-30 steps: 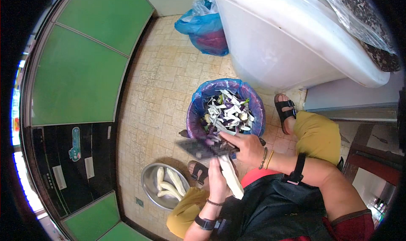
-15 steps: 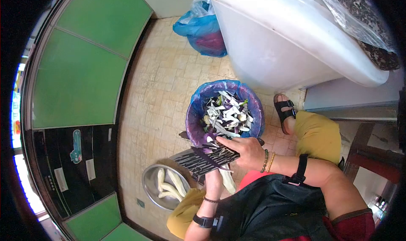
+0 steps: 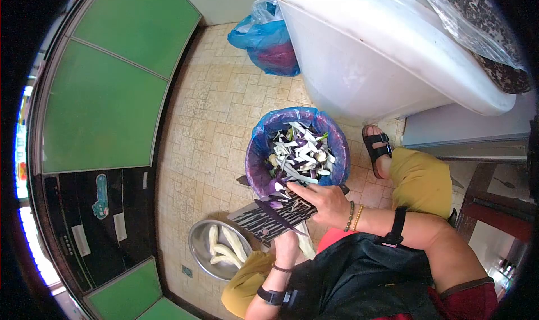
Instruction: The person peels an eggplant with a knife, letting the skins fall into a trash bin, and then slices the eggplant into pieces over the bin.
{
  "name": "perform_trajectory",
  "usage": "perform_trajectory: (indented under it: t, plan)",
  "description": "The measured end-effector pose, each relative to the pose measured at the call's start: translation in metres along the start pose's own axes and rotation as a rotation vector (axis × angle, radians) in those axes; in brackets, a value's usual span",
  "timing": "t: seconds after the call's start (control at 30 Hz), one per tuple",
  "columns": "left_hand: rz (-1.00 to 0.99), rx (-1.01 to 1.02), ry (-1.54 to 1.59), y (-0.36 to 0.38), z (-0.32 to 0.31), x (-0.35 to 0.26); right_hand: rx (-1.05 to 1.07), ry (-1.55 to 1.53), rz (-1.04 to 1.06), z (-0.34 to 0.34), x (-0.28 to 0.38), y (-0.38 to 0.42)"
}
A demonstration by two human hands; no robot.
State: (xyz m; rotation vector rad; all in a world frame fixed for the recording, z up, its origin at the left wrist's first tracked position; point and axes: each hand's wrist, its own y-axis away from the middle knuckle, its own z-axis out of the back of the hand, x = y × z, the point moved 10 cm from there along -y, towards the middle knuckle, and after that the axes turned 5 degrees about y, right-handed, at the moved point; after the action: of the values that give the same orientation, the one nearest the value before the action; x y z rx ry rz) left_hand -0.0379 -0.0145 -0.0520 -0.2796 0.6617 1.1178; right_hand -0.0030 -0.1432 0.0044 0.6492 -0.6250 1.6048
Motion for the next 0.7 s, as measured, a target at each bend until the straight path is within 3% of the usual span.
perform_trajectory:
  t: [0.07,0.13,0.2,0.23,0.27,0.3,0.4,0.47,0.5,0.53,0.63,0.67,0.7]
  plan:
    - [0.339,-0.260,0.871,0.004,0.002,0.028,-0.004,-0.044,-0.016,0.002,0.002,-0.002]
    - [0.437,-0.175,0.939,0.007,-0.006,0.044,-0.007,-0.089,-0.032,0.001,0.002,-0.002]
    - [0.478,0.033,0.717,0.011,-0.009,0.037,-0.046,-0.103,-0.033,0.002,-0.001,-0.002]
    - [0.571,-0.101,0.831,-0.006,0.025,-0.001,-0.078,-0.113,-0.081,0.001,-0.011,-0.004]
    - [0.495,-0.141,0.981,-0.001,0.017,0.001,-0.113,-0.124,-0.130,0.002,-0.022,-0.007]
    - [0.427,-0.129,0.991,-0.003,0.016,-0.013,0.058,-0.098,-0.288,-0.006,-0.037,-0.010]
    - [0.304,-0.135,0.921,-0.004,0.021,-0.014,0.040,-0.120,-0.257,-0.015,-0.049,-0.007]
    - [0.786,0.116,1.580,0.013,-0.026,0.011,0.037,-0.110,-0.260,-0.017,-0.047,-0.007]
    - [0.811,0.049,1.692,0.002,-0.017,0.001,0.023,-0.099,-0.270,-0.017,-0.047,-0.006]
    - [0.705,0.060,1.759,-0.008,-0.011,0.000,0.033,-0.100,-0.267,-0.018,-0.044,-0.005]
    - [0.850,-0.082,1.765,-0.016,-0.001,0.022,-0.101,-0.209,-0.034,-0.006,-0.014,-0.008]
    - [0.885,-0.103,1.760,-0.017,-0.001,0.029,-0.085,-0.213,-0.022,-0.006,-0.009,-0.007]
    - [0.914,-0.256,1.802,-0.024,0.001,0.038,-0.017,-0.192,0.008,-0.009,-0.001,-0.005]
